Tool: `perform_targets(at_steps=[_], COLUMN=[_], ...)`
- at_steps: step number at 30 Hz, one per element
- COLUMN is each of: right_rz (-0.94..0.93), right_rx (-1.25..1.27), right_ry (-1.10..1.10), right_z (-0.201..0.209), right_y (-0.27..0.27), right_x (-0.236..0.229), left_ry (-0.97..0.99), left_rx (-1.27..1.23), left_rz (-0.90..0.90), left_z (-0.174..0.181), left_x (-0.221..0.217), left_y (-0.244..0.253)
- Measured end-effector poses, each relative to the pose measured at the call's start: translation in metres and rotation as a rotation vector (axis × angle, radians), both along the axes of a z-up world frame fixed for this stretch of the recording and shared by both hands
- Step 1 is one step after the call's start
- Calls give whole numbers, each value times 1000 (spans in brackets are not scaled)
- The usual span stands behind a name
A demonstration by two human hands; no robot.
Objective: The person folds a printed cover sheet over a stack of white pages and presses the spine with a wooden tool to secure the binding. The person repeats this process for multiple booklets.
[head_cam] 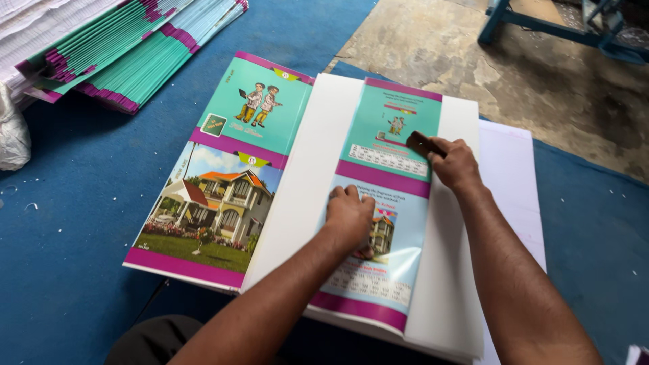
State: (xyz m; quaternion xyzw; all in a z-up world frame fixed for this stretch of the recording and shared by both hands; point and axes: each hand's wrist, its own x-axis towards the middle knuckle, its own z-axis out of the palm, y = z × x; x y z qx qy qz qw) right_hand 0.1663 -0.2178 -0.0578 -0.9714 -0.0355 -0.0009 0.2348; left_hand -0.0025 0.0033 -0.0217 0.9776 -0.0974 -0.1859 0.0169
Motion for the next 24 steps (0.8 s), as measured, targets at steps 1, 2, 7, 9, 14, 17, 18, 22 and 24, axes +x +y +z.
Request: perform_targets(at_steps=[1,2,7,9,14,17,18,22,24], right_rz=[26,50,126,140,245,279,291,382,454], right_rx=[8,14,56,58,89,103,106,33,36], right_ry=[-10,-21,28,47,13,92,124,197,200], right_z=[-1,-2,-1,1,9,17,20,30,33], right_y=[0,-1,-7,-8,-10,-10,-10,-13,-15], right_x=[-8,-16,-61,-80,-127,-155,-165,-201,-215], left_ry=[4,8,23,45,83,112,114,100,106], left_rx=[4,3,-17,-27,-19,-7,4,0,-1], left_rz=[0,11,70,94,128,141,139,150,149], left_z=[0,1,4,6,4,4,3,3,3], left_x=[0,-1,-2,-1,-2,-2,-2,-2,-3], left_y=[0,0,0,-1,-3,-4,-4,-5,-5])
